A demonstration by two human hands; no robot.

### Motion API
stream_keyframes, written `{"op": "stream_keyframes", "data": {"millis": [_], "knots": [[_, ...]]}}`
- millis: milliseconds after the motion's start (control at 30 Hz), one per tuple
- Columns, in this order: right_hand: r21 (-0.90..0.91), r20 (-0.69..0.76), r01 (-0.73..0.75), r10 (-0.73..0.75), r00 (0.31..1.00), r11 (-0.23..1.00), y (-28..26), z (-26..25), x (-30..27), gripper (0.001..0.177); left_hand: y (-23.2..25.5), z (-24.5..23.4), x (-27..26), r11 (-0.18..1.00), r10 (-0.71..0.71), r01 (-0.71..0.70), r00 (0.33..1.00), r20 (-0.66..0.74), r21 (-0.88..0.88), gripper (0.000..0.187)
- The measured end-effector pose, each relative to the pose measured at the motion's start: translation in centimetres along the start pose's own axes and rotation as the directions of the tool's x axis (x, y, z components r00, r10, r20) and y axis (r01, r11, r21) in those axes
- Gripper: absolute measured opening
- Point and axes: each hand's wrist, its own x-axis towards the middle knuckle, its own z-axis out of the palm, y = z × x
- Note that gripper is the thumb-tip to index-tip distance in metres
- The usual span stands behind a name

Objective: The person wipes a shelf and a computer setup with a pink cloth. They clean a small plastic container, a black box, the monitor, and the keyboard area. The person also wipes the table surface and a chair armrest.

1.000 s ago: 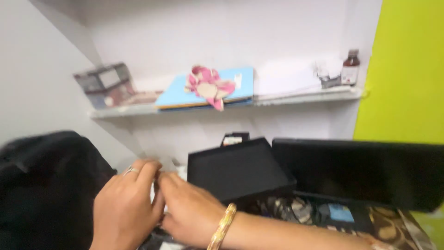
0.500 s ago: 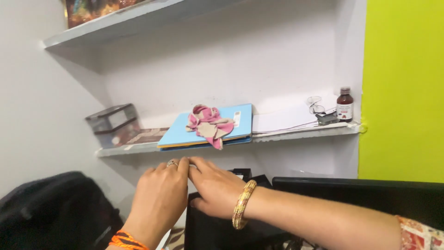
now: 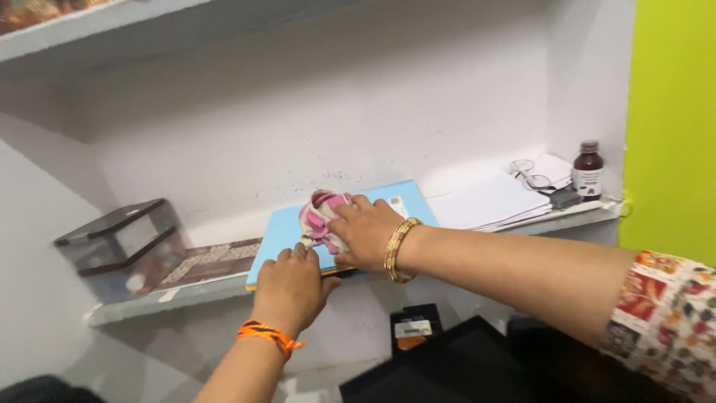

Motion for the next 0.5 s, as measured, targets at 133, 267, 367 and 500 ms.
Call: {"op": "stream_keyframes", "data": {"millis": [133,267,367,500], "knots": [[0.11,0.106,-0.23,0.218,0.97,0.967,0.8,2.6,3.8,0.081,-1.5,5.4,2.2,0.983,-0.055,0.036,0.993,-0.1,-0.181,0.089],[0.213,0.186,-0.395,0.36,0.914,0.893,1.8,6.2,7.3,0.096,-1.8,8.0,2.1,0.952,-0.098,0.074,0.993,-0.067,-0.296,0.093],[0.166,0.217,-0.496,0.459,0.861,0.852,1.6,10.3,9.6,0.08,-1.7,8.4,1.9,0.962,-0.083,0.057,0.993,-0.088,-0.266,0.09],[0.381,0.104,-0.162,0.132,0.986,0.91,3.4,13.2,10.6,0.064,-1.1,8.4,1.4,0.967,-0.067,0.023,0.984,-0.165,-0.255,0.092]]}}
